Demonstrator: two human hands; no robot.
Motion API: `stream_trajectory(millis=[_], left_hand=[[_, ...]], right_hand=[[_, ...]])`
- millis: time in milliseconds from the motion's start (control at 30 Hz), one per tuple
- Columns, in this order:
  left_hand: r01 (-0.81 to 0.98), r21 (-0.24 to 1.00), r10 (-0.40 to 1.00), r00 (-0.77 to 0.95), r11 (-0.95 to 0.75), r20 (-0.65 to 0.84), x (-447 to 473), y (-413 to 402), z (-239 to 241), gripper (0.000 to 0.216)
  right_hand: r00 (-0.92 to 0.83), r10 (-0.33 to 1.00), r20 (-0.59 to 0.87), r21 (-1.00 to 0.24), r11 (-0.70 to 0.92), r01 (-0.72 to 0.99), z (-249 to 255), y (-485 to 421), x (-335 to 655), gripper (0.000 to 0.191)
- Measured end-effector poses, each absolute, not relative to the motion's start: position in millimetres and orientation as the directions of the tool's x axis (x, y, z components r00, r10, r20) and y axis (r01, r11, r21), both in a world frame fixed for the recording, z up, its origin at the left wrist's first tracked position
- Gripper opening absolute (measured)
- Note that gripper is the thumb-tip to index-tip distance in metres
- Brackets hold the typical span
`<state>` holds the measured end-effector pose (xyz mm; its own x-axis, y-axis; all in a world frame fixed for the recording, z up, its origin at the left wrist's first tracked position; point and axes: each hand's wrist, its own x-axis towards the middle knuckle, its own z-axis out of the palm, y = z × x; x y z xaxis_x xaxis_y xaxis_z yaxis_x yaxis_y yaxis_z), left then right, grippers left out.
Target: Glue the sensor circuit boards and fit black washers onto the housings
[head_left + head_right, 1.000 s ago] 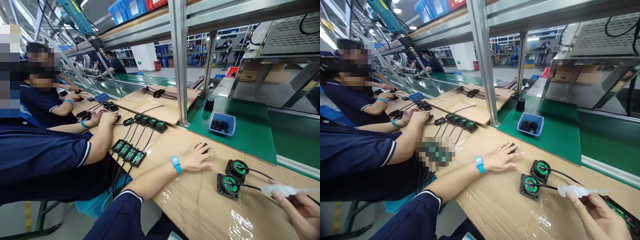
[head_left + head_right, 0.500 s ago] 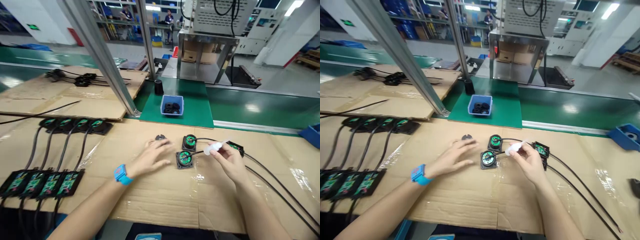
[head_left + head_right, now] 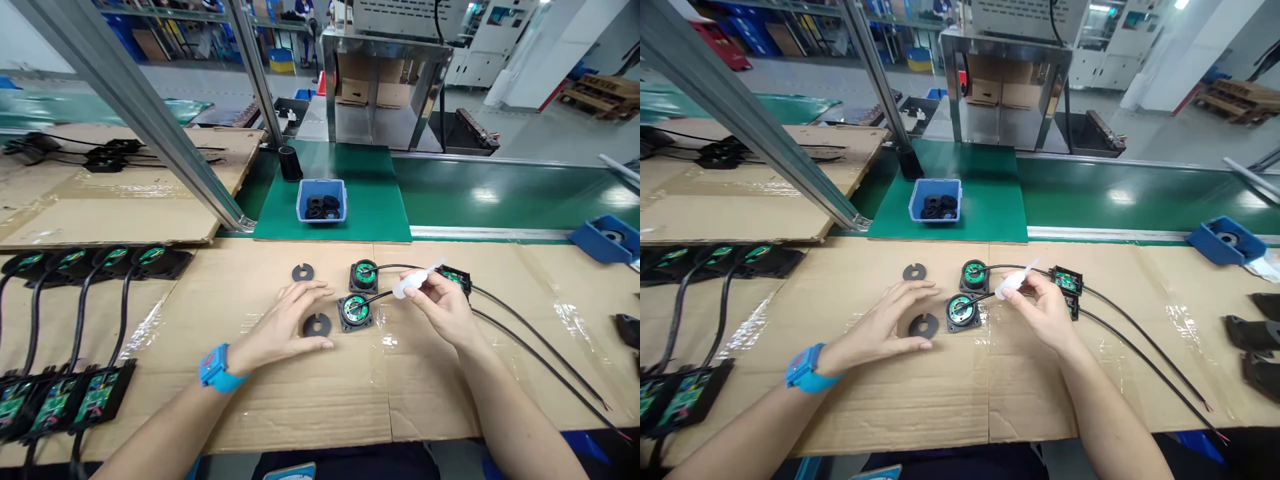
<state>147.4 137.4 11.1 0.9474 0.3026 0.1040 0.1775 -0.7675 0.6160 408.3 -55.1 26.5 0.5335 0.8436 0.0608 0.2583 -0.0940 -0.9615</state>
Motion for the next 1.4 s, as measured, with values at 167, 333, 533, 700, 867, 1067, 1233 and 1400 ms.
stream_trajectory(millis=[167, 333, 533, 700, 867, 1067, 1233, 1400], left_hand=[[0.209, 0.818, 0.499, 0.860, -0.535, 0.106, 182.4, 95.8, -6.2, 0.065], [0.182, 0.840, 0.530, 0.836, -0.511, 0.141, 192.4, 80.9, -10.7, 0.042], [0.108, 0.708, 0.455, 0.830, -0.698, 0.322, 163.3, 76.5, 7.9, 0.041], [0.117, 0.624, 0.429, 0.822, -0.772, 0.376, 156.8, 80.6, 11.7, 0.052], [0.053, 0.601, 0.374, 0.825, -0.798, 0.424, 156.1, 80.0, 10.8, 0.055], [-0.079, 0.669, 0.373, 0.779, -0.739, 0.504, 158.8, 74.9, 5.4, 0.064], [-0.130, 0.690, 0.366, 0.770, -0.712, 0.523, 160.9, 73.1, 5.3, 0.067], [-0.150, 0.699, 0.364, 0.766, -0.699, 0.529, 158.6, 73.4, 7.1, 0.067]], right_hand=[[0.518, 0.854, 0.035, -0.986, -0.056, 0.160, 28.1, -50.6, 400.8, 0.039], [0.579, 0.815, 0.010, -0.999, -0.019, 0.045, 33.5, -46.3, 398.9, 0.041], [0.637, 0.770, -0.041, -0.999, -0.013, -0.048, 46.7, -50.8, 390.9, 0.034], [0.649, 0.760, 0.013, -0.988, 0.108, -0.106, 51.5, -54.2, 381.8, 0.039], [0.647, 0.749, 0.141, -0.981, 0.194, -0.011, 41.9, -57.0, 378.4, 0.036], [0.642, 0.699, 0.314, -0.948, 0.199, 0.247, 33.1, -65.1, 367.8, 0.032], [0.528, 0.739, 0.419, -0.901, 0.264, 0.345, 36.6, -66.9, 360.5, 0.020], [0.469, 0.772, 0.429, -0.886, 0.259, 0.384, 39.9, -64.9, 358.6, 0.019]])
